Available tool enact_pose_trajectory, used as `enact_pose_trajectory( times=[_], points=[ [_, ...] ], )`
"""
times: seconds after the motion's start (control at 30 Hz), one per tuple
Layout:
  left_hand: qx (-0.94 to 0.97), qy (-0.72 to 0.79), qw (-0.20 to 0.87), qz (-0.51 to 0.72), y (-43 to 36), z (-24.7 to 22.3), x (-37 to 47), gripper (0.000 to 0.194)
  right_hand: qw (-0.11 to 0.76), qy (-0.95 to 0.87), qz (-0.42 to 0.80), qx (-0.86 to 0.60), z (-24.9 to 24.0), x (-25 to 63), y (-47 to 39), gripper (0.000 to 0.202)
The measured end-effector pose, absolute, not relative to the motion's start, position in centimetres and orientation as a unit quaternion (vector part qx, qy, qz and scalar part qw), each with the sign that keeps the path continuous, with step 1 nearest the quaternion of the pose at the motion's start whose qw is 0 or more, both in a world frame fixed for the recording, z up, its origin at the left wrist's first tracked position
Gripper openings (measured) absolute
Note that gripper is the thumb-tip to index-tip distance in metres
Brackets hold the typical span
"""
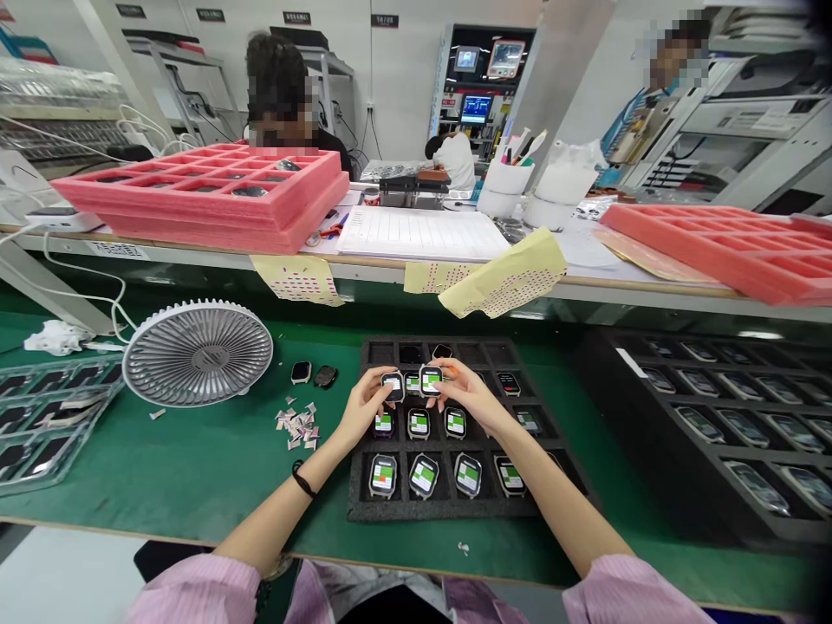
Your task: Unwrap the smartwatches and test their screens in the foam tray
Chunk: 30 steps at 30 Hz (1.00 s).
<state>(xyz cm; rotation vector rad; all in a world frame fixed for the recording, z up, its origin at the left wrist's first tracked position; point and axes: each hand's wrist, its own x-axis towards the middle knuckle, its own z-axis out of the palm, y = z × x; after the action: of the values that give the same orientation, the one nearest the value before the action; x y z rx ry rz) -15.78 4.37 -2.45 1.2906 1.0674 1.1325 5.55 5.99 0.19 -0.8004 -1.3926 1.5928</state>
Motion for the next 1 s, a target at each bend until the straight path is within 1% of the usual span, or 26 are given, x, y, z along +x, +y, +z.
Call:
enact_pose_trajectory(
  times=[0.13, 0.27, 0.33, 0.47, 0.53, 0.63, 0.83, 1.0],
  points=[
    [0.546, 0.445, 0.531, 0.471, 4.1, -2.4, -15.8, 0.047, 0.448, -0.543, 0.624, -0.341, 0.4, 5.5, 5.7, 0.023],
    [0.548, 0.449, 0.529, 0.467, 4.2, -2.4, -15.9, 0.048, 0.461, -0.521, 0.627, -0.35, 0.7, 5.4, 5.5, 0.025],
    [0.547, 0.448, 0.531, 0.467, 4.2, -2.5, -15.9, 0.048, 0.49, -0.493, 0.622, -0.362, 0.8, 5.8, 5.8, 0.027],
    [0.545, 0.443, 0.54, 0.465, 4.2, -2.4, -15.9, 0.05, 0.572, -0.426, 0.582, -0.39, 0.7, 7.5, 7.1, 0.029],
    [0.55, 0.444, 0.536, 0.461, 4.2, -2.4, -15.9, 0.05, 0.594, -0.411, 0.562, -0.403, 0.5, 8.4, 7.7, 0.029],
    [0.555, 0.446, 0.533, 0.457, 4.2, -2.4, -15.9, 0.05, 0.601, -0.4, 0.545, -0.428, -0.1, 9.2, 8.5, 0.028],
    [0.548, 0.439, 0.537, 0.467, 4.3, -2.5, -15.9, 0.048, 0.585, -0.38, 0.559, -0.449, -1.7, 9.0, 9.5, 0.026],
    [0.542, 0.433, 0.541, 0.475, 4.3, -2.6, -15.9, 0.047, 0.581, -0.381, 0.569, -0.439, -1.6, 8.3, 9.3, 0.026]
  ],
)
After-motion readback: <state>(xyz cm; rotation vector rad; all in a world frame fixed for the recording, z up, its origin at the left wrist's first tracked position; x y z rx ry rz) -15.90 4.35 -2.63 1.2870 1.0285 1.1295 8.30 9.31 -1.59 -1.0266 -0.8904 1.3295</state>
